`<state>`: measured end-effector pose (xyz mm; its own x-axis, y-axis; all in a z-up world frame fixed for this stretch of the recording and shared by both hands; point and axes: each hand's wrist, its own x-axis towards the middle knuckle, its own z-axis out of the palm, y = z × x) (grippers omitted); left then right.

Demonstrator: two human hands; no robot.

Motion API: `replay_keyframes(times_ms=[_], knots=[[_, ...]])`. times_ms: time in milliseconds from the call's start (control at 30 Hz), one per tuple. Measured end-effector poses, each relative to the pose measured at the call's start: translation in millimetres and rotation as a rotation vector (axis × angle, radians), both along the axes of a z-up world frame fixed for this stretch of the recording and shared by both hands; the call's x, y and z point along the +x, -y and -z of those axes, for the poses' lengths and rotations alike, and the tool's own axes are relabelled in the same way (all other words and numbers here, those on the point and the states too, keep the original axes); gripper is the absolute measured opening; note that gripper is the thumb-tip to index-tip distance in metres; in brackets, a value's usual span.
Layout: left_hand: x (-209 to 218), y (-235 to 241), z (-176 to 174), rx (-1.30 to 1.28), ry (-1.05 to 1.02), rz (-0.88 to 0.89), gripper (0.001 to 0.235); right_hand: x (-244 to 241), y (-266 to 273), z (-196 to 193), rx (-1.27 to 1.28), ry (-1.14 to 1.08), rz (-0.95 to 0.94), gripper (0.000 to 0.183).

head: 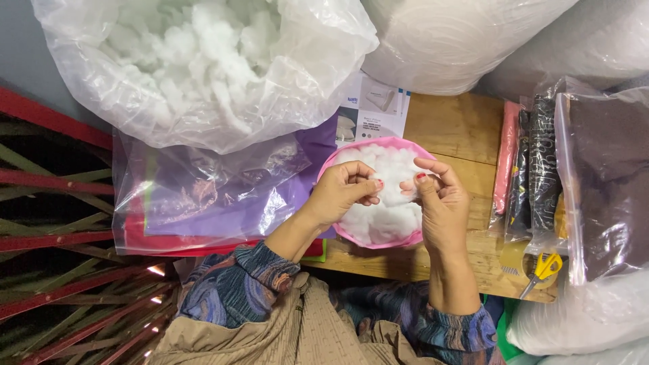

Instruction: The person repeatedly takes handfuls of white cotton from a large plastic bag and places them into a pink fabric pouch. They use both hands to fluff, arrange, and press the cotton inside the pouch to fill it evenly.

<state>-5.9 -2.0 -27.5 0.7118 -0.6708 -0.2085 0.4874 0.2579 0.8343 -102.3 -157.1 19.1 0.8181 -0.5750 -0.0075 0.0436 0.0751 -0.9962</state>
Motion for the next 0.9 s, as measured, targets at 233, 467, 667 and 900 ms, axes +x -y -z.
replay_keyframes(times_ms=[233,467,667,900], knots=[[-0.4,8.8,19.3,0.017,0.078,-0.048,0.015,1.1,-4.4,-7.8,-0.06,-0.064,-0.05,0.03],[1.1,5.8,14.0,-0.001,0.046,-0.121,0.024,1.3,-11.4,-28.1,-0.226,-0.227,-0.142,0.051],[9.7,-2.9,-9.7,0.03,0.091,-0.11,0.047,-0.6,1.6,-23.2,-0.243,-0.212,-0.132,0.027],[16.4,-18.2,-12.5,0.709,0.989,0.104,0.018,1.3,2.2,-20.8,-0.427,-0.281,-0.121,0.026]])
